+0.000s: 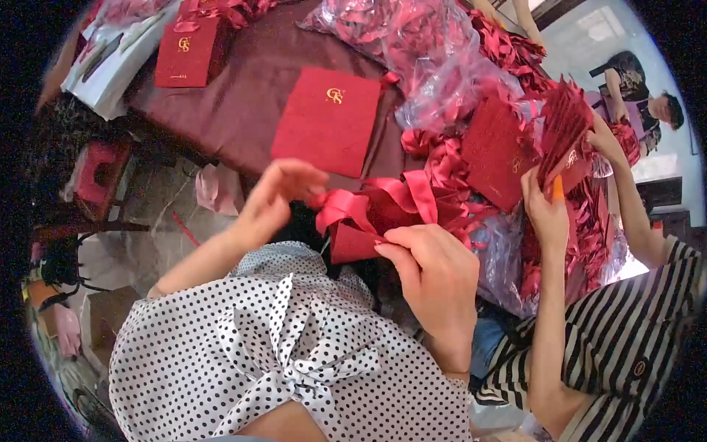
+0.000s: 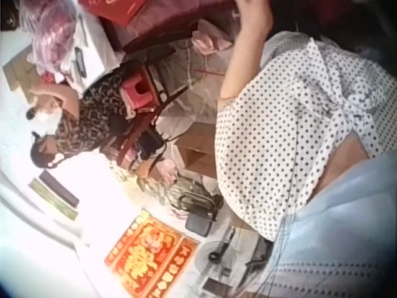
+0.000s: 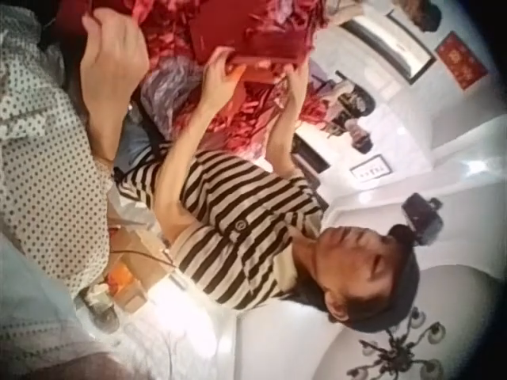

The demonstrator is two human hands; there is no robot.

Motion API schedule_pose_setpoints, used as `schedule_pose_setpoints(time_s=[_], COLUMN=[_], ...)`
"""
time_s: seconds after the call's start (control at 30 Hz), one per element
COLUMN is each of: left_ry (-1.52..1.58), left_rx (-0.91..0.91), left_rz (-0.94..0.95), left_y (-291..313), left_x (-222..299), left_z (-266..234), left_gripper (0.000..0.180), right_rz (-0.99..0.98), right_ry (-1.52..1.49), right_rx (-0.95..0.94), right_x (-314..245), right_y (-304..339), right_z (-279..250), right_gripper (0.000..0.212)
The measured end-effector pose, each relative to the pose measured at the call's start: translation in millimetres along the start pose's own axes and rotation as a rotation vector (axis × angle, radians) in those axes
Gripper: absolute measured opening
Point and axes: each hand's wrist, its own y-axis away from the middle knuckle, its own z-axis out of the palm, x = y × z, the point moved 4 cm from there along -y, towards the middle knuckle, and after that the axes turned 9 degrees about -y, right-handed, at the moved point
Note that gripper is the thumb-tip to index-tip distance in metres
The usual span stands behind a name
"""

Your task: The person threads ribbon handles into red paper bags by hand, stacks the assembled bags into piles, and packs bundles of bags into plastic bags.

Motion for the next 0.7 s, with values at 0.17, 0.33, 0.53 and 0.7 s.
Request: schedule_pose_setpoints(time_s=[0.17, 0.33, 0.53, 0.7], left_ry=[-1.140, -1.659, -1.894, -1.629], left_rx=[-0.043, 0.084, -0.158, -0.083], left_rz=[0.620, 0.572, 0.218, 0.355], left_y=[-3.6, -139.1, -157.5, -144.1], left_x=[33.2, 32.7, 12.5, 27.3], left_z=[4.4, -42.1, -32.5, -54.1], left_gripper=[0.037, 0.082, 0.087, 0.044], right_rz=[0.077, 0.081, 0.164, 0.329], right_ry=[-0.070, -0.040, -0.103, -0.081], right_rx=[-0.001, -0.030, 0.053, 0.124], right_x=[-9.7, -13.6, 7.3, 16.7], right_y=[-4.6, -12.6, 4.3, 16.4], right_z=[-12.6, -10.9, -17.5, -39.6], right_gripper=[0.013, 0.013, 0.013, 0.014])
